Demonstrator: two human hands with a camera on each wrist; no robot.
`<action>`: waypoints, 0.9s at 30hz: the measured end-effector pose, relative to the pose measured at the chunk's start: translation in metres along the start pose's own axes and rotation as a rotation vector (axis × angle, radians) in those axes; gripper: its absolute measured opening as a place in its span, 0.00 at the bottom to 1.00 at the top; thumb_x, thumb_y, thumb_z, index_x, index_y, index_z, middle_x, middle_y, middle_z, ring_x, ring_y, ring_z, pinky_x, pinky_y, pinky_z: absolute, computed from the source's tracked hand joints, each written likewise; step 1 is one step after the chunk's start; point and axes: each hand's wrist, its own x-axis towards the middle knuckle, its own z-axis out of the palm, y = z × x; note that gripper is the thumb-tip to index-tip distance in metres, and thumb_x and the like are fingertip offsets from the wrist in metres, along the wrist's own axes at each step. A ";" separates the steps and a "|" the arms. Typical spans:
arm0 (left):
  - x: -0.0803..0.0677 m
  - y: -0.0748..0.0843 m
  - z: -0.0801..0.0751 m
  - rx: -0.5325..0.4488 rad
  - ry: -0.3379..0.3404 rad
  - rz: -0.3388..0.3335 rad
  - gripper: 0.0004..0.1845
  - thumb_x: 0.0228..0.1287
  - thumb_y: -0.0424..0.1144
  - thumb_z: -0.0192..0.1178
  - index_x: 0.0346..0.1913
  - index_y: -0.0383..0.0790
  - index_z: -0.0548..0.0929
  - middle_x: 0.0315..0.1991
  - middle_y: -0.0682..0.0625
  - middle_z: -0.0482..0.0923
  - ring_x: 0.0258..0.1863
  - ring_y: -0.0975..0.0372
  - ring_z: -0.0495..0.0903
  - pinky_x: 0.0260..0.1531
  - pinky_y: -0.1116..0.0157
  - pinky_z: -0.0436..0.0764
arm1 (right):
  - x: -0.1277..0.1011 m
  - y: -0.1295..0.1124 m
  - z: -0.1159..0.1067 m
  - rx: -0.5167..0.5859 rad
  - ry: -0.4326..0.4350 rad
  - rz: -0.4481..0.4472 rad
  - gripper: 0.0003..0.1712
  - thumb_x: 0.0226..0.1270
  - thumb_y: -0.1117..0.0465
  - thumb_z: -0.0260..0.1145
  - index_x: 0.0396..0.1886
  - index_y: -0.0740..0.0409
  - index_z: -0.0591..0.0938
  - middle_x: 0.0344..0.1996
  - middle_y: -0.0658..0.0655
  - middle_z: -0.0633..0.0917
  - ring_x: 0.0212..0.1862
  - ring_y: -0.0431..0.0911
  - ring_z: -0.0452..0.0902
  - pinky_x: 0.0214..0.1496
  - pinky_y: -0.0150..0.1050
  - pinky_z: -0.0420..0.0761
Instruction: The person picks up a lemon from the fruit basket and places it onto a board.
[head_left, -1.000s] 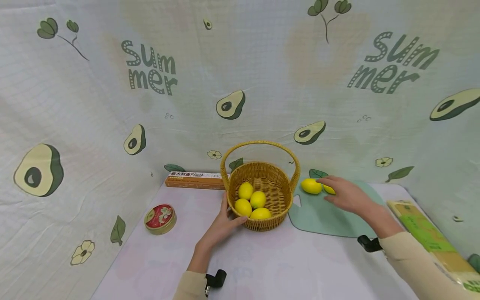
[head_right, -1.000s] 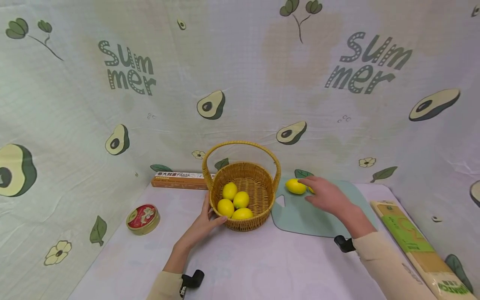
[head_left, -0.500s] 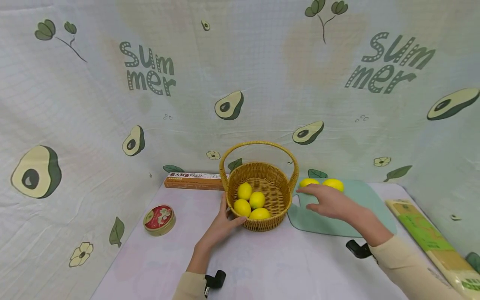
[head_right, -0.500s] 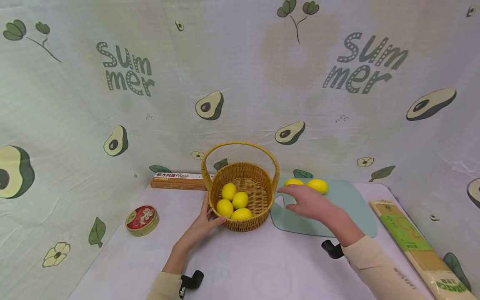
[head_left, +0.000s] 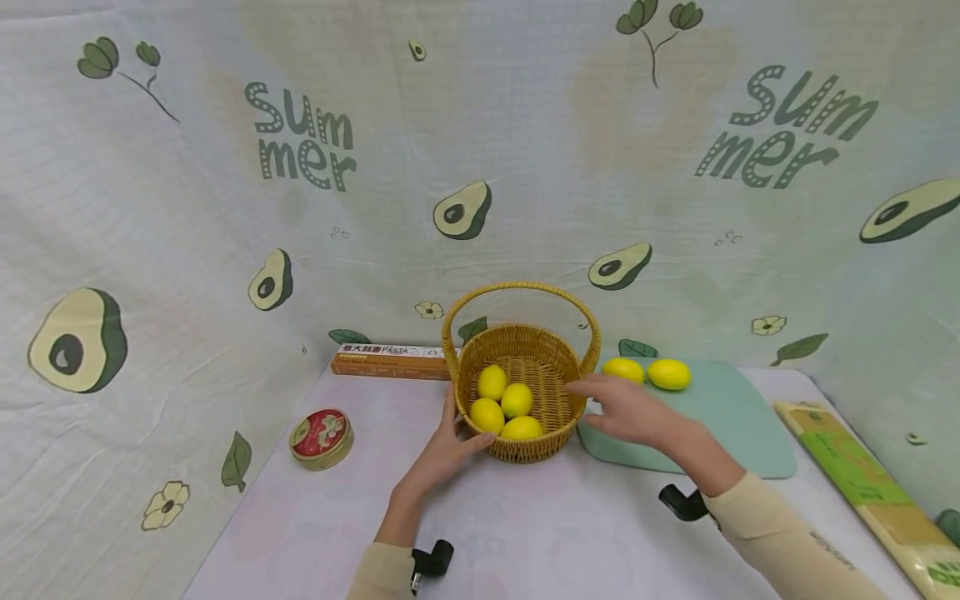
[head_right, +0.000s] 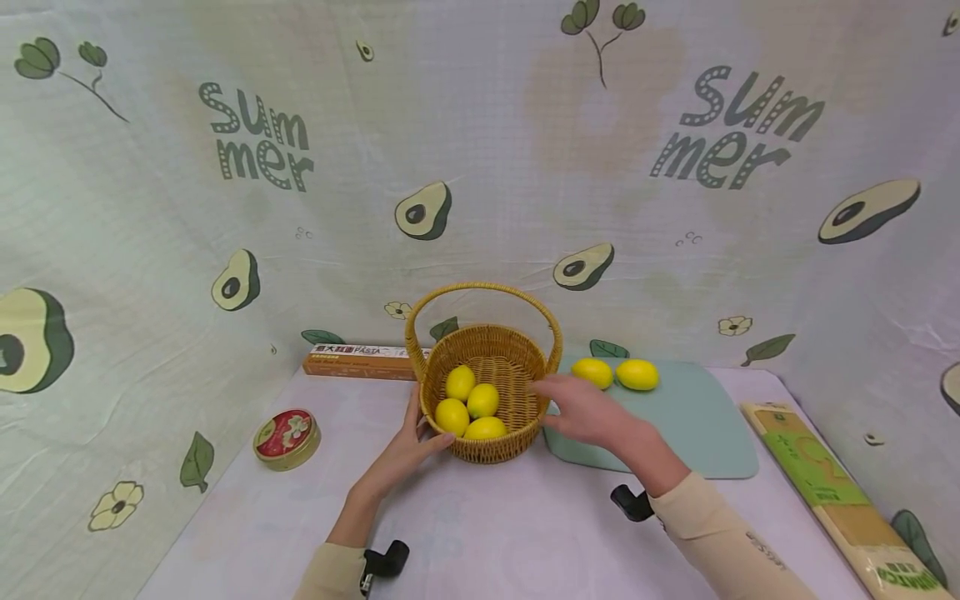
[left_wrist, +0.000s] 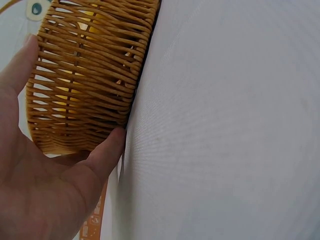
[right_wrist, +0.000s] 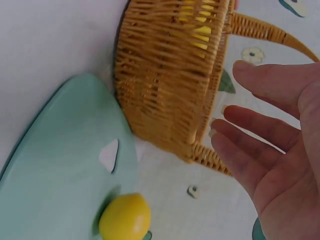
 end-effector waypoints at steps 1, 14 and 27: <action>0.000 0.000 0.000 0.001 0.001 0.000 0.60 0.60 0.54 0.70 0.76 0.74 0.30 0.82 0.49 0.36 0.77 0.39 0.53 0.71 0.36 0.57 | 0.002 -0.002 0.002 -0.006 0.005 -0.009 0.27 0.66 0.61 0.69 0.65 0.55 0.78 0.61 0.57 0.81 0.61 0.53 0.79 0.59 0.51 0.81; 0.002 -0.001 0.001 -0.003 0.002 -0.001 0.60 0.62 0.50 0.69 0.78 0.69 0.30 0.82 0.48 0.36 0.77 0.39 0.53 0.72 0.36 0.56 | 0.025 -0.015 0.021 0.070 -0.028 -0.045 0.28 0.65 0.61 0.68 0.66 0.55 0.77 0.63 0.59 0.80 0.63 0.56 0.77 0.60 0.52 0.80; 0.003 -0.002 0.000 0.011 -0.004 -0.003 0.60 0.61 0.51 0.69 0.78 0.70 0.29 0.82 0.49 0.35 0.77 0.39 0.53 0.72 0.36 0.54 | 0.049 -0.020 0.036 0.050 -0.059 0.011 0.30 0.66 0.57 0.68 0.68 0.50 0.76 0.68 0.58 0.76 0.71 0.59 0.68 0.69 0.59 0.72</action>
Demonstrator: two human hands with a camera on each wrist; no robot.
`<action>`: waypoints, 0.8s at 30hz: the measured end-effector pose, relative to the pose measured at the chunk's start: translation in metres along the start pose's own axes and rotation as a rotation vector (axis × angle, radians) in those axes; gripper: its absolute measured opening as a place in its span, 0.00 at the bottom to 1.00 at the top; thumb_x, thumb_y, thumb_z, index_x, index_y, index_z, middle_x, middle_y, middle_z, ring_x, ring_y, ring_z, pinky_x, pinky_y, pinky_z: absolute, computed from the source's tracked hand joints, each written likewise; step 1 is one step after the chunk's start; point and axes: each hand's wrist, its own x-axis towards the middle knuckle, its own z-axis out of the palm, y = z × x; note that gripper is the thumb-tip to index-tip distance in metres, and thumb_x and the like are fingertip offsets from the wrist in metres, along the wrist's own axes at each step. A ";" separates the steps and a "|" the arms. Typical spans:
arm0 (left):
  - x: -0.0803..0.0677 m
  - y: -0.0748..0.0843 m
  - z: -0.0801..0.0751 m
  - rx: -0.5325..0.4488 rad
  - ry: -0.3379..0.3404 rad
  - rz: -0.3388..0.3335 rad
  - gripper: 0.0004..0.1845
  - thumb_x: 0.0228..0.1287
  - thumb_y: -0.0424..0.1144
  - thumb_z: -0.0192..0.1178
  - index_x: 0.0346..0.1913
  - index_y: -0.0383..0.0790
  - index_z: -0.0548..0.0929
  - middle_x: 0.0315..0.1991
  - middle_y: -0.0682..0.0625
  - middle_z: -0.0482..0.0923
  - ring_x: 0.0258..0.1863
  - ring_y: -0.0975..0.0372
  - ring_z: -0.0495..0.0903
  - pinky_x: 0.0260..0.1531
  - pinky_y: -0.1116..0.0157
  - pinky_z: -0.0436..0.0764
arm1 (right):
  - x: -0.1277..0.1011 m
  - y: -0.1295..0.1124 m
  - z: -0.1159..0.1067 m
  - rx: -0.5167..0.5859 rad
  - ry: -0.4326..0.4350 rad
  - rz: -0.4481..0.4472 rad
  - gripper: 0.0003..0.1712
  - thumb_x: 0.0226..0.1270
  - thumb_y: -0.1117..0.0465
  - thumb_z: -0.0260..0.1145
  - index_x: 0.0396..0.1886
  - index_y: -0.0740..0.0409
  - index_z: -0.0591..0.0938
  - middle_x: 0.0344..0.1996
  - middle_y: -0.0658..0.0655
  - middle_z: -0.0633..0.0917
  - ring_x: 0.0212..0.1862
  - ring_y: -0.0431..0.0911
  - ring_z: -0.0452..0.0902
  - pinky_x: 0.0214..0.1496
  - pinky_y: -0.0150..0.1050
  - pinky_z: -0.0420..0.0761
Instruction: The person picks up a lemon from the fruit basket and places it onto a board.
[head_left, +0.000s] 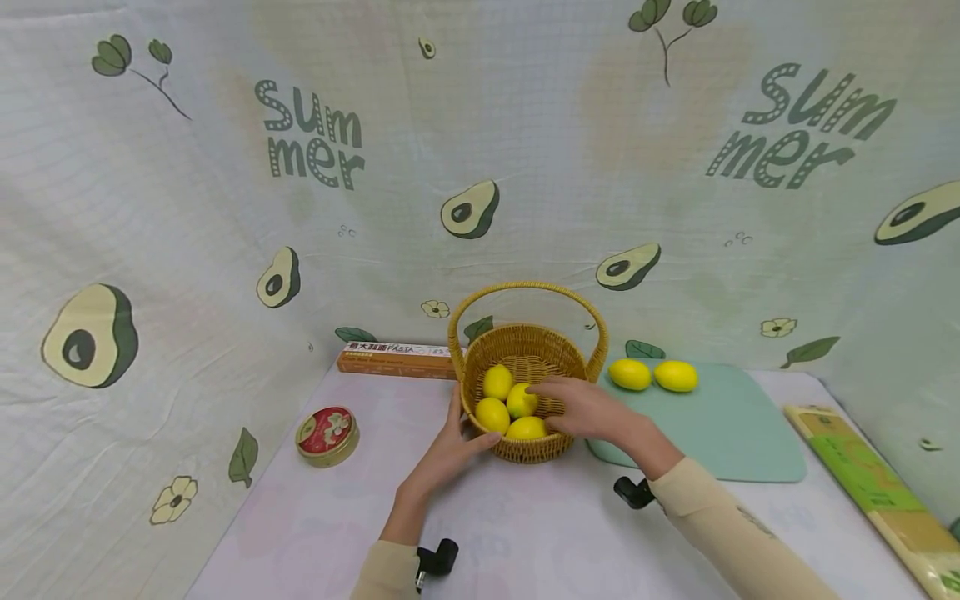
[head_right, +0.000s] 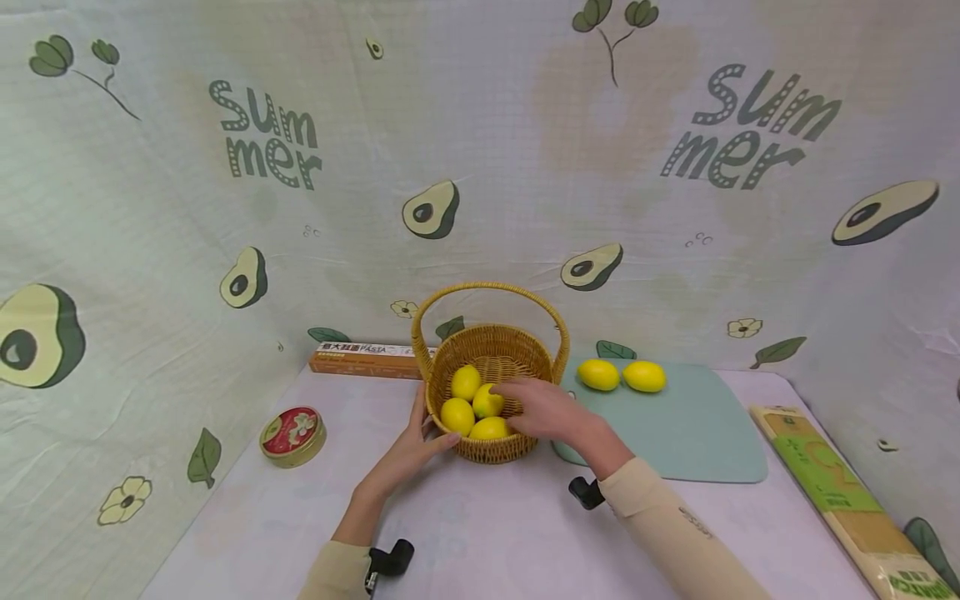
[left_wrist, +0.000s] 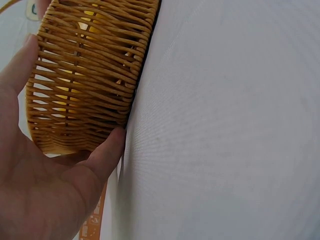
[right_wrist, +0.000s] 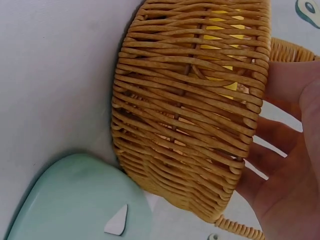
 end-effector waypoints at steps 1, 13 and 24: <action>0.000 -0.001 0.000 0.001 0.001 0.004 0.60 0.61 0.52 0.69 0.77 0.71 0.29 0.82 0.49 0.35 0.77 0.39 0.53 0.72 0.36 0.55 | 0.002 0.000 0.001 -0.007 -0.001 0.006 0.30 0.66 0.58 0.68 0.68 0.50 0.76 0.68 0.58 0.75 0.72 0.59 0.68 0.69 0.59 0.72; 0.001 -0.003 -0.002 0.003 0.001 0.016 0.60 0.60 0.56 0.69 0.76 0.75 0.29 0.82 0.52 0.36 0.77 0.42 0.55 0.72 0.38 0.57 | 0.024 0.001 0.009 -0.030 -0.035 0.044 0.28 0.66 0.57 0.63 0.67 0.46 0.77 0.70 0.60 0.73 0.70 0.58 0.70 0.66 0.59 0.74; 0.002 -0.003 -0.002 0.006 -0.001 0.000 0.59 0.59 0.58 0.69 0.75 0.77 0.29 0.82 0.52 0.37 0.78 0.43 0.54 0.73 0.37 0.55 | 0.038 0.008 0.015 0.008 -0.055 -0.037 0.29 0.66 0.68 0.60 0.66 0.49 0.78 0.70 0.62 0.73 0.71 0.58 0.69 0.68 0.58 0.72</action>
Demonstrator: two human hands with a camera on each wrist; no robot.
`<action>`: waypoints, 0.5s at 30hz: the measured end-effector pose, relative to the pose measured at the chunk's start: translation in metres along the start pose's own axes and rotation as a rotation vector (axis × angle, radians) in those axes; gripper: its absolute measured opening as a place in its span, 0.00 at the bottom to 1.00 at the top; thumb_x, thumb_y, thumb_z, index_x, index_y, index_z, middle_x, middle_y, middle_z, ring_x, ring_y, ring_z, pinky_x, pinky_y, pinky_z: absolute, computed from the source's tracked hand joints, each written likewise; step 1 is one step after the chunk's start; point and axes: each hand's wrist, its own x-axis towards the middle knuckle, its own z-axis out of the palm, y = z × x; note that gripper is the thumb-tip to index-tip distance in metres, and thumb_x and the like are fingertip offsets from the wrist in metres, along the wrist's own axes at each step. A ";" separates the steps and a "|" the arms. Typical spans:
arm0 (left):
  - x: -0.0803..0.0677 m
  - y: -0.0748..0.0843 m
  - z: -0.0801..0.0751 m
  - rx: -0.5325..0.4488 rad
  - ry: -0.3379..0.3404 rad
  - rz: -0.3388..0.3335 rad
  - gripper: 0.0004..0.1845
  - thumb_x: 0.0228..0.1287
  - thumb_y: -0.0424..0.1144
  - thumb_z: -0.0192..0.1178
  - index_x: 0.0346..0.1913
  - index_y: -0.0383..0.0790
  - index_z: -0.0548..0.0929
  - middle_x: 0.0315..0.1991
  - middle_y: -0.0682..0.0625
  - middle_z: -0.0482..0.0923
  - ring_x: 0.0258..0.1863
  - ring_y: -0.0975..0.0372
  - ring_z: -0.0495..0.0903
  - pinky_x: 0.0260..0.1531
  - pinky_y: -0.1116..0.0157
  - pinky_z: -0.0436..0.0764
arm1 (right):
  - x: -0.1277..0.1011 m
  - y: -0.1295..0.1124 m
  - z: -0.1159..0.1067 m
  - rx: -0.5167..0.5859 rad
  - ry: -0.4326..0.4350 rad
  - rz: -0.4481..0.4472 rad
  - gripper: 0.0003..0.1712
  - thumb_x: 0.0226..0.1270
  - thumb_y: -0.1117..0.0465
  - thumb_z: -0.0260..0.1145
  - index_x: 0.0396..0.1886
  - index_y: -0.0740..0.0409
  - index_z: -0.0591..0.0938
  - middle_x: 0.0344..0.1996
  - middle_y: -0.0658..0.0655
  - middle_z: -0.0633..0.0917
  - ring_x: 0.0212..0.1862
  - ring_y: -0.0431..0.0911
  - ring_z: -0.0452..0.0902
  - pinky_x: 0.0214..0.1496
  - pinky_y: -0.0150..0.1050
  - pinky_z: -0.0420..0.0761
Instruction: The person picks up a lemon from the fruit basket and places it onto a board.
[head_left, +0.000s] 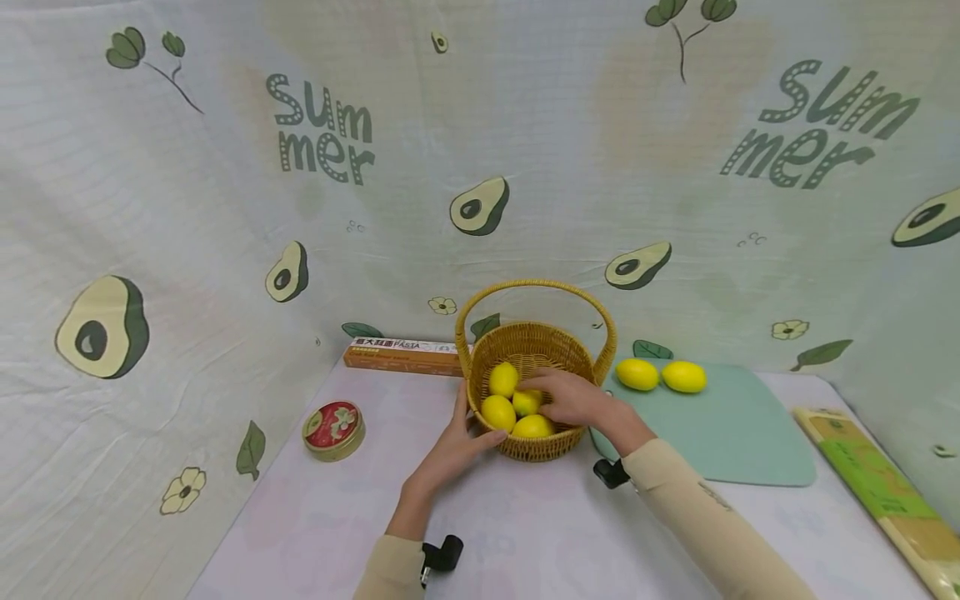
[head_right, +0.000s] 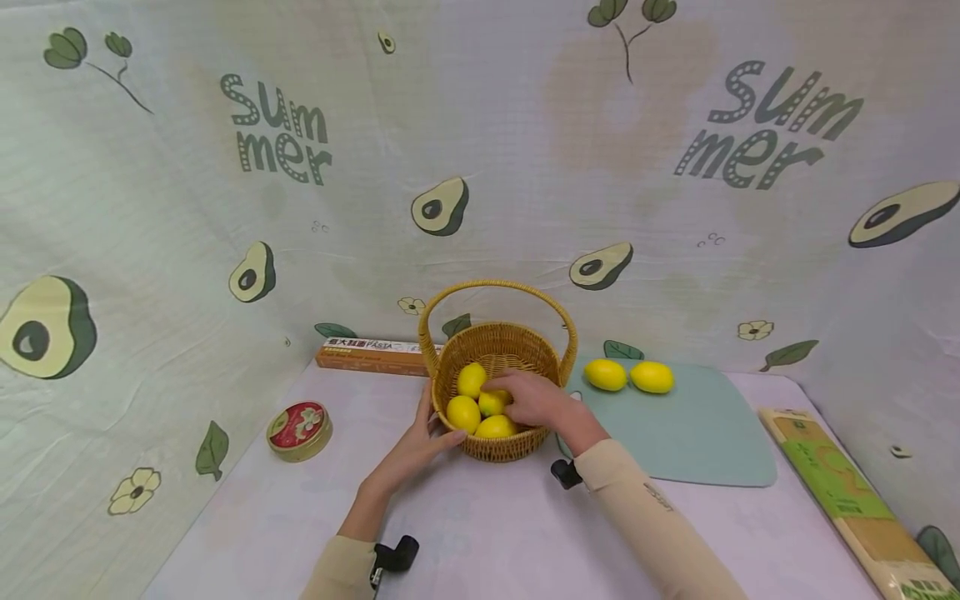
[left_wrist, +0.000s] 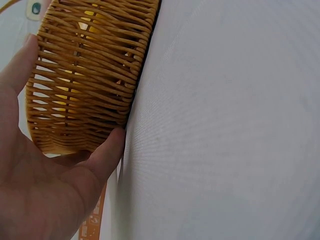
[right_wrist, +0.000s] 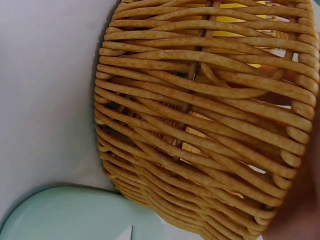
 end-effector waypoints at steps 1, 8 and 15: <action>0.000 0.000 0.000 0.002 0.000 -0.002 0.59 0.59 0.58 0.69 0.75 0.77 0.29 0.82 0.52 0.37 0.78 0.43 0.54 0.73 0.37 0.55 | 0.001 0.001 0.000 0.011 -0.002 -0.007 0.29 0.65 0.69 0.59 0.66 0.49 0.78 0.70 0.62 0.73 0.70 0.58 0.69 0.68 0.58 0.72; 0.001 0.000 0.002 0.014 0.000 0.003 0.60 0.60 0.57 0.69 0.75 0.76 0.28 0.82 0.52 0.36 0.77 0.42 0.54 0.72 0.36 0.55 | 0.004 0.005 0.000 0.016 -0.013 -0.009 0.31 0.62 0.71 0.59 0.66 0.50 0.79 0.69 0.61 0.74 0.71 0.58 0.69 0.68 0.58 0.72; -0.001 0.002 0.002 0.001 0.007 0.004 0.60 0.59 0.56 0.69 0.76 0.75 0.30 0.82 0.51 0.37 0.77 0.41 0.54 0.72 0.35 0.56 | 0.005 0.006 -0.001 -0.018 -0.008 0.009 0.31 0.60 0.72 0.60 0.64 0.49 0.79 0.64 0.54 0.80 0.64 0.52 0.76 0.64 0.54 0.77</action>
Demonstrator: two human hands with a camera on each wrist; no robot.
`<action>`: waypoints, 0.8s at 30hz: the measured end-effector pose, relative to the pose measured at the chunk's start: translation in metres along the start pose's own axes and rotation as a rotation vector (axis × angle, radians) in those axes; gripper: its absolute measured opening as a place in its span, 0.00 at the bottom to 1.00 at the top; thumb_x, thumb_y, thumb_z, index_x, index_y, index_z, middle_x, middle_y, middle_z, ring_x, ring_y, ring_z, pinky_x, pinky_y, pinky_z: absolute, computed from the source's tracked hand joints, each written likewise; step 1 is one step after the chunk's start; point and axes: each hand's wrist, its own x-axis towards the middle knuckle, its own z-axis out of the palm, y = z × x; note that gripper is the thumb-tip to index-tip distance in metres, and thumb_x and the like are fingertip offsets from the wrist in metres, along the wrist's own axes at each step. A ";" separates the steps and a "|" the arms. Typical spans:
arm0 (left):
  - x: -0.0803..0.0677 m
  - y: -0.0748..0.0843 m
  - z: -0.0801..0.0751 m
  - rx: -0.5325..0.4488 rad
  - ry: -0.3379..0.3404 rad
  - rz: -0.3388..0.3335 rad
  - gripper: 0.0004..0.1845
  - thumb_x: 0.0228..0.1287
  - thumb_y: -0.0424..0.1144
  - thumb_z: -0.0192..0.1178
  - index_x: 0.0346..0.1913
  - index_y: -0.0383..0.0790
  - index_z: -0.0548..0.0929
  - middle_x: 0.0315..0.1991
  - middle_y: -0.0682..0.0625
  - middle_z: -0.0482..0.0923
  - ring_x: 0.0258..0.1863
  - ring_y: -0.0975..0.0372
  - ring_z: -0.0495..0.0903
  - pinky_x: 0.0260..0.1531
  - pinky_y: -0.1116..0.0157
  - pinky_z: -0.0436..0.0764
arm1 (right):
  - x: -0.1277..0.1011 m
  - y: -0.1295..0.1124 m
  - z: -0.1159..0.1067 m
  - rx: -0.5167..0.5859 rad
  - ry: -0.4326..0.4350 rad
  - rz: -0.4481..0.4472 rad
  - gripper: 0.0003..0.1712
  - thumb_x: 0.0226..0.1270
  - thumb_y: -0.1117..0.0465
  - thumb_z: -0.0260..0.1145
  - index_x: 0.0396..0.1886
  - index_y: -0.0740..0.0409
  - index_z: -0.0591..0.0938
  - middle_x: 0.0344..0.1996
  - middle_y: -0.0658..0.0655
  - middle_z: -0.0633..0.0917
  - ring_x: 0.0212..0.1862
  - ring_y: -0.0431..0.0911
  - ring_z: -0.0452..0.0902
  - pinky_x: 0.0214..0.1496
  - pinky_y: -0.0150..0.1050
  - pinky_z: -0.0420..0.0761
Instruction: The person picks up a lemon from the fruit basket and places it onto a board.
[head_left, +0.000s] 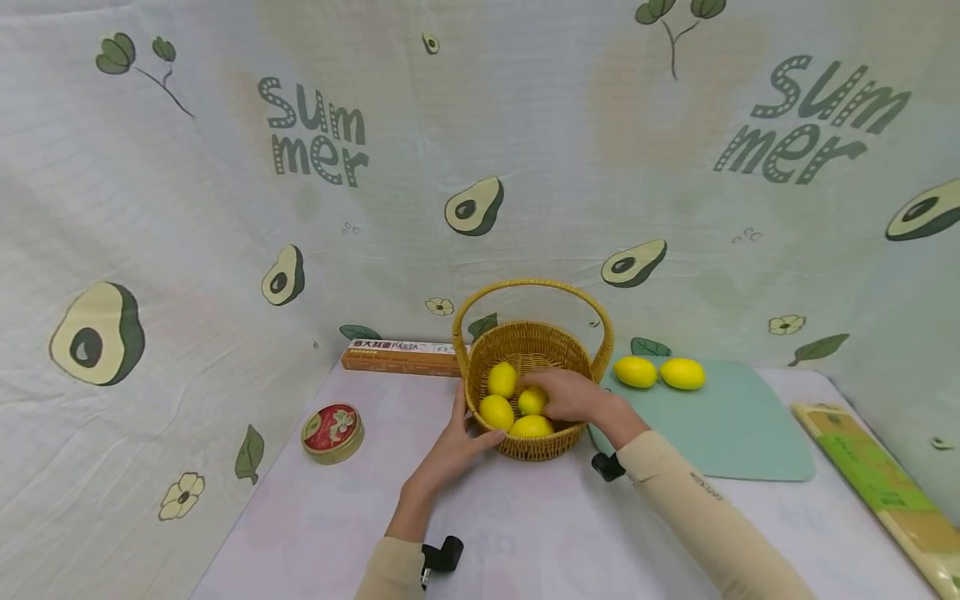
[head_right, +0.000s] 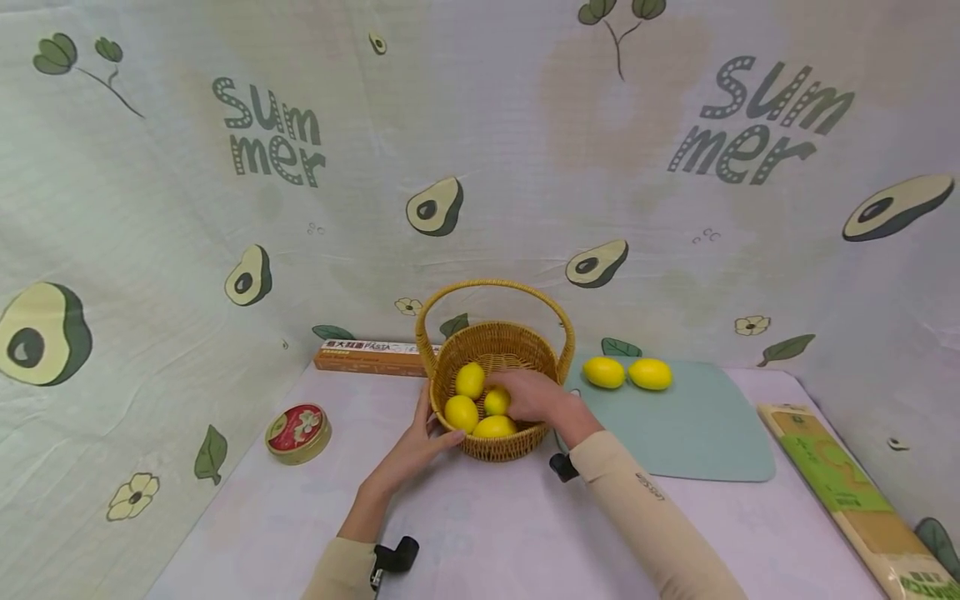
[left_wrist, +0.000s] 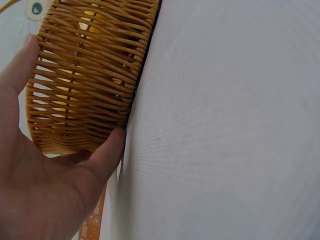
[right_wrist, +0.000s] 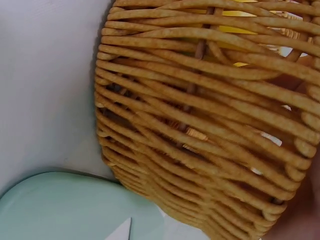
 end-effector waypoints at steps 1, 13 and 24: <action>0.000 0.000 0.000 -0.002 -0.001 0.007 0.60 0.59 0.56 0.69 0.76 0.74 0.30 0.82 0.51 0.37 0.77 0.41 0.54 0.72 0.35 0.55 | 0.000 0.000 0.000 -0.003 0.000 -0.003 0.31 0.60 0.72 0.61 0.63 0.49 0.79 0.63 0.53 0.81 0.62 0.51 0.77 0.64 0.53 0.77; 0.000 0.000 0.000 -0.004 0.001 0.012 0.60 0.59 0.56 0.70 0.77 0.73 0.30 0.82 0.51 0.37 0.77 0.41 0.54 0.72 0.36 0.55 | -0.001 0.001 0.001 -0.012 -0.004 -0.037 0.29 0.60 0.74 0.61 0.61 0.52 0.81 0.60 0.55 0.82 0.59 0.51 0.78 0.63 0.53 0.77; -0.001 0.001 0.000 0.008 0.007 0.001 0.60 0.59 0.56 0.69 0.76 0.74 0.30 0.82 0.50 0.37 0.77 0.42 0.55 0.72 0.36 0.55 | -0.007 0.003 0.003 -0.037 0.040 -0.014 0.24 0.63 0.67 0.63 0.60 0.52 0.81 0.58 0.54 0.84 0.59 0.51 0.79 0.61 0.51 0.79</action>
